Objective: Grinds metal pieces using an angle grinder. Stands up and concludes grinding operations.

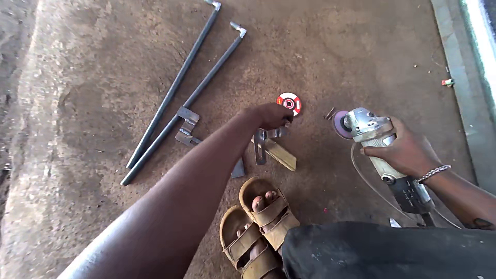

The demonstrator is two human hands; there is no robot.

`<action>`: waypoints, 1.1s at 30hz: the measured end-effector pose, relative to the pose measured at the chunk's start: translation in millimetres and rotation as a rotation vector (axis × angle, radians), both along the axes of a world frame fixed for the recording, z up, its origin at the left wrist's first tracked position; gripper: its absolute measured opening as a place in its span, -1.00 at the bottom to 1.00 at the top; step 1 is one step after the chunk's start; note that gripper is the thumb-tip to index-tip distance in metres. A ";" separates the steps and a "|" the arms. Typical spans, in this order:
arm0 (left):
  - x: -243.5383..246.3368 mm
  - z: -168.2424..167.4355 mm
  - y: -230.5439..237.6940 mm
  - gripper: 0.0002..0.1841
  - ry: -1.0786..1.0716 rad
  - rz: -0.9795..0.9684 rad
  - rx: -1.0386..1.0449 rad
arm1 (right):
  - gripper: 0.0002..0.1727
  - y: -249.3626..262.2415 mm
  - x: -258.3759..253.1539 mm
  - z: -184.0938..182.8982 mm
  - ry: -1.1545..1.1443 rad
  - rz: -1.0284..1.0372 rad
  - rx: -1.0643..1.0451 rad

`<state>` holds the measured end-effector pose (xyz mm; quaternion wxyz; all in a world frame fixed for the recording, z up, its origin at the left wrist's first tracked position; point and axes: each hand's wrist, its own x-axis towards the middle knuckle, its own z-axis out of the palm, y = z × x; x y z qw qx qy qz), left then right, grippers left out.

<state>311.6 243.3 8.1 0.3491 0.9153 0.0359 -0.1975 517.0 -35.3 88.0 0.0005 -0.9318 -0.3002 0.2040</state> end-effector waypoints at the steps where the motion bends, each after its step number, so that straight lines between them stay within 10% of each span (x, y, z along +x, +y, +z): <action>1: -3.6 -4.6 1.4 -0.71 0.052 -0.001 0.008 | 0.15 -1.8 0.7 -0.5 0.000 -0.010 0.004; 11: -74.1 -12.4 -26.3 -0.68 0.182 0.426 0.039 | 0.13 4.6 2.0 -5.4 -0.009 -0.007 0.064; 26: -67.3 -28.7 -11.3 -0.73 -0.057 0.447 -0.098 | 0.17 46.0 -14.5 -19.4 0.010 0.106 0.110; 33: -117.7 2.5 -56.1 -0.61 -0.303 1.284 -0.040 | 0.18 54.0 -30.9 -14.0 -0.019 0.196 0.112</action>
